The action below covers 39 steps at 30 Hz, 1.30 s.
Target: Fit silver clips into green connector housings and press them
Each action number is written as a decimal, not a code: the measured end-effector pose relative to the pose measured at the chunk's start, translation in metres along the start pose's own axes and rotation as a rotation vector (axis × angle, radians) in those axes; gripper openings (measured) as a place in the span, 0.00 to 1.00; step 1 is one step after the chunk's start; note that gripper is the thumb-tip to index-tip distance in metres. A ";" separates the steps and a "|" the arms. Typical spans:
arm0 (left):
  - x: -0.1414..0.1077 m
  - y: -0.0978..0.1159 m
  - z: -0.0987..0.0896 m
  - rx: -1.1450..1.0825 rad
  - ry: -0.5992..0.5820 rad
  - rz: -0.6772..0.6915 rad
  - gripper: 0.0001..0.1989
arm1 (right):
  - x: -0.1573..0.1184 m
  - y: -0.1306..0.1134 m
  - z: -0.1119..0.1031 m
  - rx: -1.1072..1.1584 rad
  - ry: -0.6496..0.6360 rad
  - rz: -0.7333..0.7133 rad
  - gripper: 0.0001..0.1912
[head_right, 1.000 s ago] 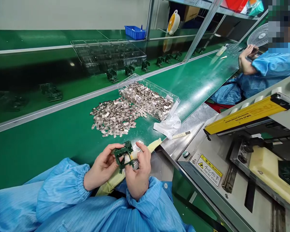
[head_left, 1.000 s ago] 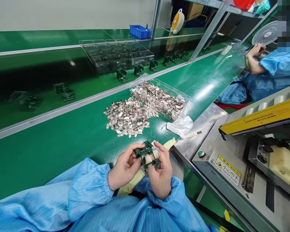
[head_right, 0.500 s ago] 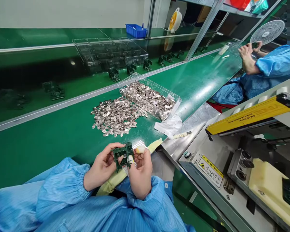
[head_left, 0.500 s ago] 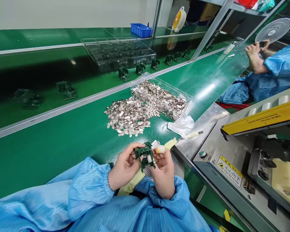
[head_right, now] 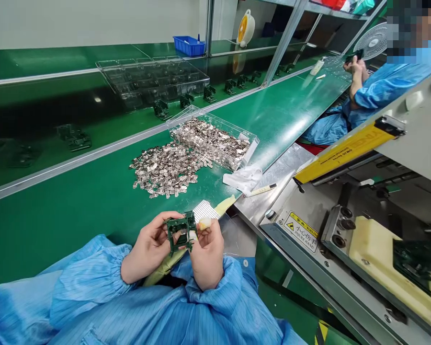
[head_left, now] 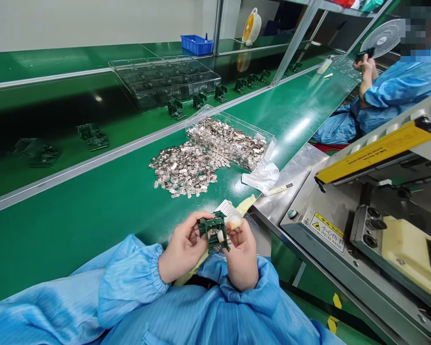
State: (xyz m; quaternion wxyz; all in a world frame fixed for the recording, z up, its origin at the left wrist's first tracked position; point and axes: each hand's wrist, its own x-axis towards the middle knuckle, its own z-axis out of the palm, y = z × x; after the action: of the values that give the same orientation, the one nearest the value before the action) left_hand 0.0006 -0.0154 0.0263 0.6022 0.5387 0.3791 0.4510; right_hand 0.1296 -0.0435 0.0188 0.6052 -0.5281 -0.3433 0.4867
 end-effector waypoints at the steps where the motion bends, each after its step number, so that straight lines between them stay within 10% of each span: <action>1: -0.001 0.000 0.001 0.002 -0.004 0.001 0.15 | -0.002 0.000 -0.001 0.006 0.007 0.000 0.13; 16: 0.021 -0.008 0.013 -0.058 0.092 -0.032 0.23 | -0.014 0.042 -0.082 -0.331 0.205 -0.110 0.15; 25: 0.047 -0.022 0.037 -0.049 0.091 0.015 0.22 | 0.011 0.052 -0.052 -0.494 0.055 -0.179 0.16; 39: 0.045 -0.033 0.034 -0.084 0.039 -0.029 0.21 | 0.016 0.063 -0.066 -0.826 -0.057 -0.484 0.11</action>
State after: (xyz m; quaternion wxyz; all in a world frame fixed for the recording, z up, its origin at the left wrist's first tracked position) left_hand 0.0505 0.0166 -0.0001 0.6233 0.4984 0.3792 0.4682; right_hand 0.1815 -0.0505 -0.0579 0.4312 -0.6157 -0.6375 0.1690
